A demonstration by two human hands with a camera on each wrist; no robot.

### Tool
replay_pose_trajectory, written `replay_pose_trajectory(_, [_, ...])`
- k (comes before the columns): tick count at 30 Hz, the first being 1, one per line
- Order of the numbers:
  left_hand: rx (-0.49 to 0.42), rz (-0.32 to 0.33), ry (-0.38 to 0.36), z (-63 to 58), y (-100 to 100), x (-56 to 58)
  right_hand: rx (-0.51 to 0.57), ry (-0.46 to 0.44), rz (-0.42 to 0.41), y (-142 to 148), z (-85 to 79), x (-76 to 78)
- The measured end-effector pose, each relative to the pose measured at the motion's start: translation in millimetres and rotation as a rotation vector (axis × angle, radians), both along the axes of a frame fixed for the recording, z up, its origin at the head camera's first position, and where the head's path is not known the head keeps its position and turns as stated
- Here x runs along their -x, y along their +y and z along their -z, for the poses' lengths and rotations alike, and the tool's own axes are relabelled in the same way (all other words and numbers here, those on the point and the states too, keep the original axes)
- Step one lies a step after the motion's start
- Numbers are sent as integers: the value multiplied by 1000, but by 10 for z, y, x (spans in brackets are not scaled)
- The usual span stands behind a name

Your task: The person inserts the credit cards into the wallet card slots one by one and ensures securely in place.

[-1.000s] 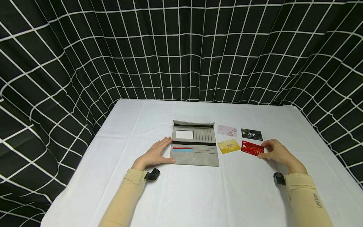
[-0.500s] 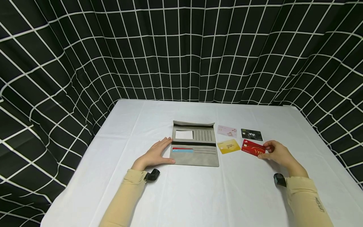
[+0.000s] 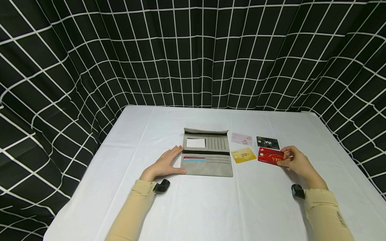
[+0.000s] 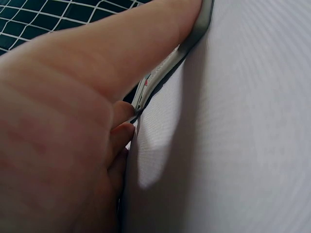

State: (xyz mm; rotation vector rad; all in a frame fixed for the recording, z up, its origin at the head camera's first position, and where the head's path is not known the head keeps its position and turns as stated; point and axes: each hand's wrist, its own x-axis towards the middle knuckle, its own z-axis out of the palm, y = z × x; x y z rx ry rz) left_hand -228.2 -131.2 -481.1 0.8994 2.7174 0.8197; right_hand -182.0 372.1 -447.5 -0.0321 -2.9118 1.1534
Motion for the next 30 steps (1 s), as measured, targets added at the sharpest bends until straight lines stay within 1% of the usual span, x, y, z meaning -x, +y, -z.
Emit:
replay_pose_trajectory(5, [-5,2,3,4,2,7,79,18,13,22,-3,-27])
replay_pose_trajectory(10, [2,0,3,-7,3,9,201,75,-27,40,0,-53])
replay_pose_trajectory(12, [0,0,2,-13,3,8,227,86,-42,41,-8,-55])
replay_pose_trajectory(15, [0,3,1,-19,2,6,235,87,-21,28,-36,-62])
replay_pose_trajectory(18, [1,3,2,-24,-3,6,290,91,-1,-2,-70,-64])
replay_pose_trajectory(21, [-4,1,4,-23,-14,8,487,100,-4,-47,-103,-61])
replay_pose_trajectory(25, [-9,2,3,-22,-13,3,789,137,-48,-100,-112,-51])
replay_pose_trajectory(28, [-13,5,5,-30,-7,-11,898,163,-77,-151,-105,-34])
replay_pose_trajectory(30, [-19,5,6,-37,-6,-18,917,170,-69,-205,-107,-11])
